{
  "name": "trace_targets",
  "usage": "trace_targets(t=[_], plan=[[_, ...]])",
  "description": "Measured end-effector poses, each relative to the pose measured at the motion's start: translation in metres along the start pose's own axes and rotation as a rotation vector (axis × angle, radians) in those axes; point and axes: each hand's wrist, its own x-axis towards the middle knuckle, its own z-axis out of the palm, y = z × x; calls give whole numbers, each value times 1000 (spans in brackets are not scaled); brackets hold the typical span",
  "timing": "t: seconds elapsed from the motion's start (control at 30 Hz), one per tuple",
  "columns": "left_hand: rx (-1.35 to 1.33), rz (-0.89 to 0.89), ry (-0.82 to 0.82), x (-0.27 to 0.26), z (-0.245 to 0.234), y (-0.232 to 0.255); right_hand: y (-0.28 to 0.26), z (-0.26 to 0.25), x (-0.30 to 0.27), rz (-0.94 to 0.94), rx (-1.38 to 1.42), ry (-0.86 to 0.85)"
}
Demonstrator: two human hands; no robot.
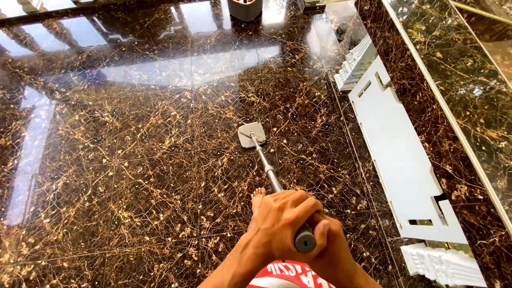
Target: Mopping a dark marble floor using a flat mop.
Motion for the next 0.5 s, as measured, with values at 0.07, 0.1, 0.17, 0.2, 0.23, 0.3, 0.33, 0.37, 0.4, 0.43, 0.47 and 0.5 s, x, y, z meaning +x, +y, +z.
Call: trace_targets(t=[0.07, 0.1, 0.17, 0.2, 0.23, 0.3, 0.33, 0.37, 0.4, 0.43, 0.47, 0.5], plan=[[-54, 44, 31, -6, 8, -7, 8, 1, -6, 55, 6, -19], [-107, 91, 59, -8, 10, -12, 12, 3, -8, 108, 12, -35], [-146, 136, 93, -8, 13, -21, 17, 6, -4, 12, 41, -20], [-185, 181, 128, -7, 16, -26, 20, 8, -1, -86, 70, -6], [-188, 178, 128, -5, 17, -32, 25, 9, 3, -82, 70, -8], [-155, 212, 135, -4, 17, -45, 35, 14, 13, -105, 129, 1], [-154, 205, 135, -3, 19, -55, 35, 17, 21, -101, 131, -4], [-133, 219, 134, -1, 21, -65, 35, 20, 30, -122, 184, -31], [-111, 233, 132, 2, 22, -76, 35, 23, 40, -142, 238, -58], [-114, 228, 131, 5, 18, -86, 38, 28, 50, -137, 239, -60], [-101, 228, 118, 9, 14, -97, 41, 32, 60, -179, 82, -39], [-88, 230, 108, 13, 10, -107, 45, 36, 71, -222, -79, -18]])
